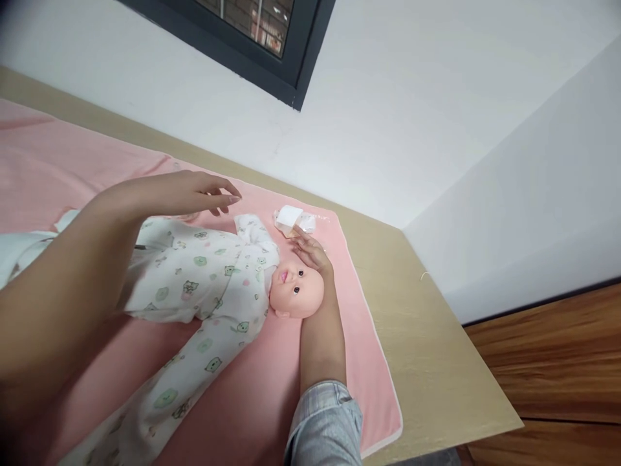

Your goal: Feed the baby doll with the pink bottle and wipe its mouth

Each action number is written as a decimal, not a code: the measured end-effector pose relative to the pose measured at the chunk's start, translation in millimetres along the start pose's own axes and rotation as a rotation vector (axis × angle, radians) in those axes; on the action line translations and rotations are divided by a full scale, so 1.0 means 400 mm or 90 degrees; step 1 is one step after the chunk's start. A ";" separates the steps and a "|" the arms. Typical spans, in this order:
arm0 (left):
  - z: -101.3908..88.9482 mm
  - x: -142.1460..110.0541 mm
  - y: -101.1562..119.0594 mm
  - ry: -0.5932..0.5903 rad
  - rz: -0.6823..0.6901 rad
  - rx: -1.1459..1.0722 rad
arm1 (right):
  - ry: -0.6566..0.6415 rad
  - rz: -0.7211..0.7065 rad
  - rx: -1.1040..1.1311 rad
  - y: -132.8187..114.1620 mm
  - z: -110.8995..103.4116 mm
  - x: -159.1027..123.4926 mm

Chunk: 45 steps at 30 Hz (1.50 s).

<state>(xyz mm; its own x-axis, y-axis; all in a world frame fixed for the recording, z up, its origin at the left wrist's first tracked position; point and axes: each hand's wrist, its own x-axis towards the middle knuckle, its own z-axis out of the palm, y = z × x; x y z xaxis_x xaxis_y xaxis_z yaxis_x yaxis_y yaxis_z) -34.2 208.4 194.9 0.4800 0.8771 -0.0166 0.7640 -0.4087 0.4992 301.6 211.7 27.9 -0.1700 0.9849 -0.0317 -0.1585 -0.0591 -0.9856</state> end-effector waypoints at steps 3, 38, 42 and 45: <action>-0.003 -0.001 -0.005 -0.013 -0.005 -0.016 | -0.011 -0.001 0.026 0.001 -0.001 -0.003; 0.051 0.008 0.027 0.022 0.175 -0.013 | -0.255 -0.132 -0.230 -0.235 0.053 -0.098; 0.065 -0.003 0.056 0.041 0.237 -0.095 | -0.324 -0.178 -0.295 -0.295 0.104 -0.136; 0.063 -0.010 0.066 -0.025 0.301 -0.187 | -0.372 -0.205 -0.326 -0.316 0.134 -0.155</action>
<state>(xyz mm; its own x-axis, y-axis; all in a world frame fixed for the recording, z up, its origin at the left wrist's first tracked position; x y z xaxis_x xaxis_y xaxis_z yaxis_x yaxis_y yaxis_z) -5.1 187.7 186.1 0.7615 0.6029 0.2379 0.3123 -0.6630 0.6804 280.2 149.3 163.2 -0.6906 0.6903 0.2159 0.1515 0.4299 -0.8901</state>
